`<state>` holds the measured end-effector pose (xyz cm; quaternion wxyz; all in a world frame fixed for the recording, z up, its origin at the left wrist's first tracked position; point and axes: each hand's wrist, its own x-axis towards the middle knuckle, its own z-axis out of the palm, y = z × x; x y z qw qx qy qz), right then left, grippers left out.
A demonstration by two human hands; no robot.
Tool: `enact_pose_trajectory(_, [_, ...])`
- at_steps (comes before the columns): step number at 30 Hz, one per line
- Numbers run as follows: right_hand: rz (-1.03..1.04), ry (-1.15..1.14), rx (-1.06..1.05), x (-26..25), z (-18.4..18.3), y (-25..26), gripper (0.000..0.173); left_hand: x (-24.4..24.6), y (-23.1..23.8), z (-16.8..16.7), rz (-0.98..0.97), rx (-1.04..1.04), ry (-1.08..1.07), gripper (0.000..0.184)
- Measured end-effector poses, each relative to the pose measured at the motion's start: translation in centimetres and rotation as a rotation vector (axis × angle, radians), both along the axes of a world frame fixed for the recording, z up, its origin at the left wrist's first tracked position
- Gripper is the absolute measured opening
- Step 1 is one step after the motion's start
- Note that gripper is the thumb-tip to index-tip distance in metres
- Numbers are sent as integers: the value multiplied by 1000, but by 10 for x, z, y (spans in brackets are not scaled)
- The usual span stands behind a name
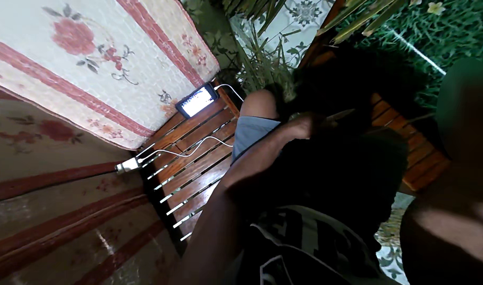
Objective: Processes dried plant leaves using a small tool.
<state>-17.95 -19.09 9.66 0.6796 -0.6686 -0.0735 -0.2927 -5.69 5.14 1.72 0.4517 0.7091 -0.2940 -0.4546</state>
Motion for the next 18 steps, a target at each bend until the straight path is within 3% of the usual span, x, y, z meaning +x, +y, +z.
enact_pose_trajectory(1, [105, -72, -149, 2, -13, -20, 22, 0, -2, -4, 76, -22, 37, 38])
enact_pose_trajectory(4, [-321, 97, -205, 7, -4, 30, 12, 3, -2, -7, 445, -126, 292, 37])
enact_pose_trajectory(7, [-275, 226, -324, -1, -22, 26, 22, 17, -2, -11, 644, -209, 417, 38])
enact_pose_trajectory(13, [-359, 413, -357, -5, -38, 43, 27, 7, 1, -5, 464, -272, 300, 22])
enact_pose_trajectory(18, [-385, 648, -379, -9, -41, 62, 35, -2, 5, 8, 287, -246, 420, 35])
